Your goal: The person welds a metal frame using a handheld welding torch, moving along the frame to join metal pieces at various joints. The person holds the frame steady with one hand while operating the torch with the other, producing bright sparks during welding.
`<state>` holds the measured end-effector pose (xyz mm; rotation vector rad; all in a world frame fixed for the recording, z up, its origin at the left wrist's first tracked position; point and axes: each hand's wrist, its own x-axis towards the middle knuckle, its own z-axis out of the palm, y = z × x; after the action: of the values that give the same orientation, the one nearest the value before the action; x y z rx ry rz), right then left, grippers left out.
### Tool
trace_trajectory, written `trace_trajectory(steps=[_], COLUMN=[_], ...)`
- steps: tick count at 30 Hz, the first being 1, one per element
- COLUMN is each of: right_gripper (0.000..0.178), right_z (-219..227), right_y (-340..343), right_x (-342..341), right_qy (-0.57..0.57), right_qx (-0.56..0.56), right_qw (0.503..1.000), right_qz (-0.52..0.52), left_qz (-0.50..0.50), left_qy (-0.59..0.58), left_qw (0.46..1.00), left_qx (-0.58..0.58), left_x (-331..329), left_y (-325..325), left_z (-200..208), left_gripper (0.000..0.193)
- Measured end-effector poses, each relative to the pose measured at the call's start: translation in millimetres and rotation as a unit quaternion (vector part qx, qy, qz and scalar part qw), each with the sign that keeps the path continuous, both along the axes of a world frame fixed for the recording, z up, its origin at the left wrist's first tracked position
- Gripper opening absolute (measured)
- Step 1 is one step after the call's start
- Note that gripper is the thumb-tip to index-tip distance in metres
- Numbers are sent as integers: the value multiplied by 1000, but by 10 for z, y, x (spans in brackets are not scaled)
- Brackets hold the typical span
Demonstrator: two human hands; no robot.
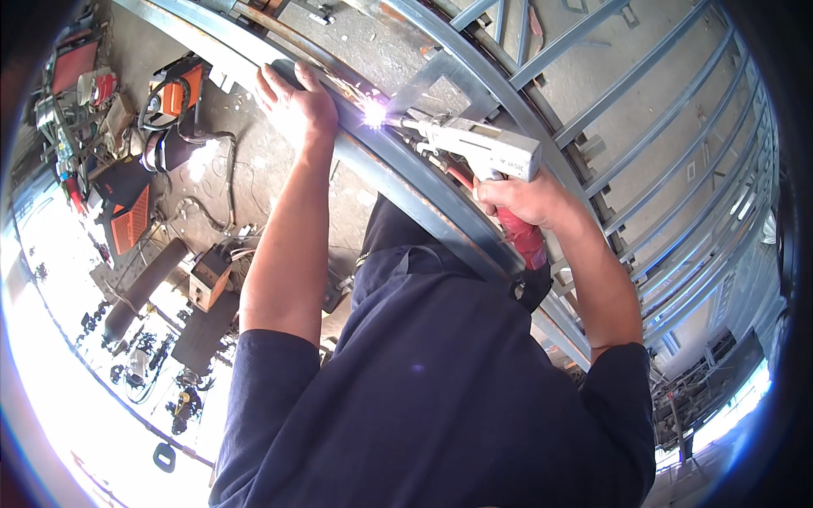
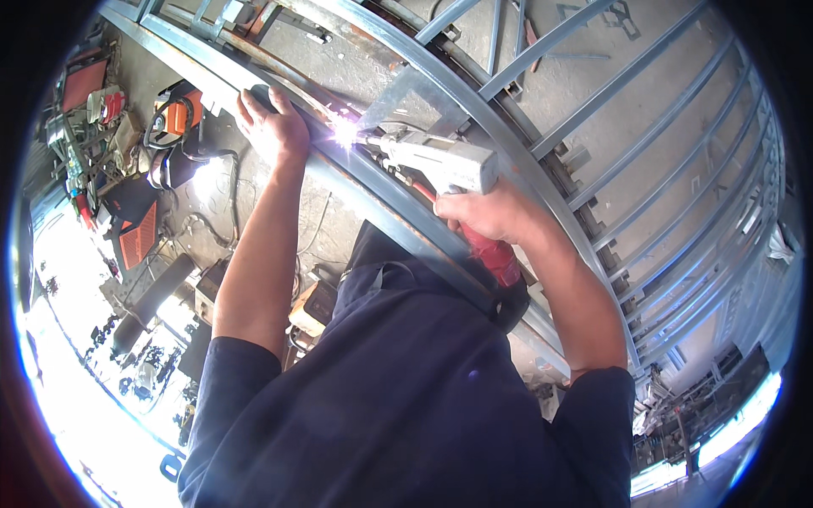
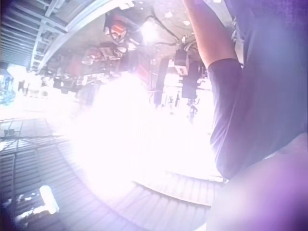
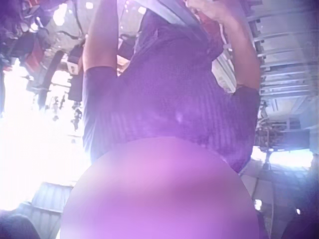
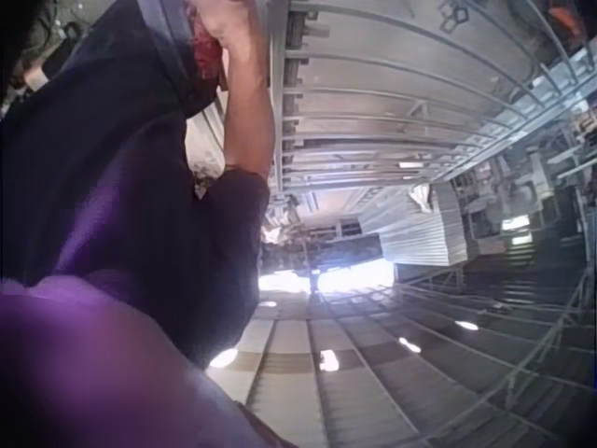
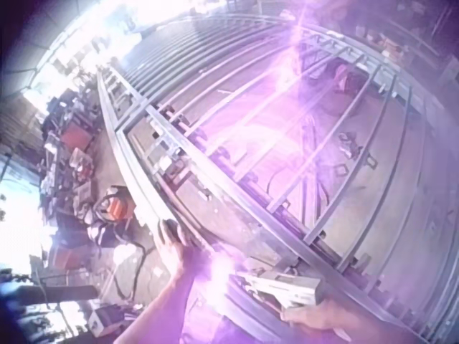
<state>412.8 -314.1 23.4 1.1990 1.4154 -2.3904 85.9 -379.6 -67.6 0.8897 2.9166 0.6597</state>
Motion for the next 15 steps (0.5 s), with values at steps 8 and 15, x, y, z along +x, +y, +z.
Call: trace_trajectory(steps=[8,15], right_gripper=[20,23], right_z=[67,83], right_y=[-29,-24], right_x=[10,29], right_qy=[-21,-13], right_qx=[4,12], right_qw=[1000,1000], right_qz=[-19,-2], left_qz=[9,7], left_qy=[5,13], left_qw=[1000,1000], left_qx=[-8,1], left_x=[-2,-9], left_y=[1,1], left_z=[-14,-23], left_gripper=[72,71])
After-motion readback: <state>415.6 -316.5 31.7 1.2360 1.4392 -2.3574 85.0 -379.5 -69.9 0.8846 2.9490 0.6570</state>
